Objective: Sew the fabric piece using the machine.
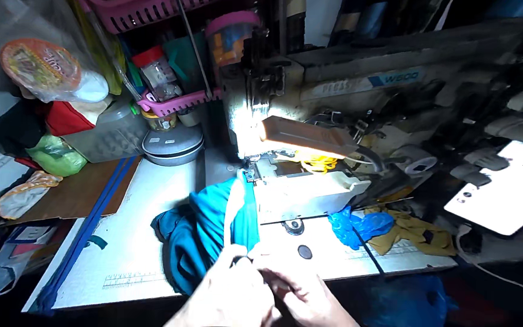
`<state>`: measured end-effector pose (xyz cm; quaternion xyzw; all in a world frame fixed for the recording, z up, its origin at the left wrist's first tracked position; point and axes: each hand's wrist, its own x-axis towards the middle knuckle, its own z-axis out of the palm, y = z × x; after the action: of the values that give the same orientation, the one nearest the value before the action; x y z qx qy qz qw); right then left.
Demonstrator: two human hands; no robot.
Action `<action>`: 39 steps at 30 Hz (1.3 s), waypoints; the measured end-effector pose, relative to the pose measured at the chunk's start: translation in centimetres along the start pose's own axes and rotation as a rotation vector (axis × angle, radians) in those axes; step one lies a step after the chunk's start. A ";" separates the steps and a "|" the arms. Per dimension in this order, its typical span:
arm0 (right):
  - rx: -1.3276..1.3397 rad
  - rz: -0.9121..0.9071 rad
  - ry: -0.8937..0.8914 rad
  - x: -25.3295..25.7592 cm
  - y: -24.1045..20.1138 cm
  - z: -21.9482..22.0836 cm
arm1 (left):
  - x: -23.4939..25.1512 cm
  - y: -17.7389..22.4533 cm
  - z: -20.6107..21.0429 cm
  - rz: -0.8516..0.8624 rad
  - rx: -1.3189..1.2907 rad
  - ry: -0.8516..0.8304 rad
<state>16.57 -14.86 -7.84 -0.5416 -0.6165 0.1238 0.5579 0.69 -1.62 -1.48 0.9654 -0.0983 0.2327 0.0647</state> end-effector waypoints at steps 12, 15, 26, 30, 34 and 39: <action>0.203 0.097 0.094 -2.6 -3.7 2.6 | 1.2 -2.3 -0.7 -0.253 -0.081 0.087; 0.215 0.164 0.145 -2.7 -4.6 2.8 | 3.1 -3.2 1.2 -0.518 0.158 0.085; 0.227 0.200 0.166 -3.3 -4.0 3.3 | 2.9 -4.5 2.6 -0.504 0.215 0.014; 0.180 0.204 0.218 -2.7 -3.7 3.3 | 3.6 -5.3 2.1 -0.537 0.173 -0.033; 0.172 0.216 0.251 -1.8 -3.5 3.2 | 4.2 -6.5 2.0 -0.551 0.136 -0.011; 0.185 0.234 0.272 -0.6 -2.9 3.4 | 4.9 -7.9 1.5 -0.579 0.105 -0.028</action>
<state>12.11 -14.94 -7.13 -0.5675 -0.4544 0.1696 0.6654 7.36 5.05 -1.18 0.9584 0.1926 0.1959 0.0770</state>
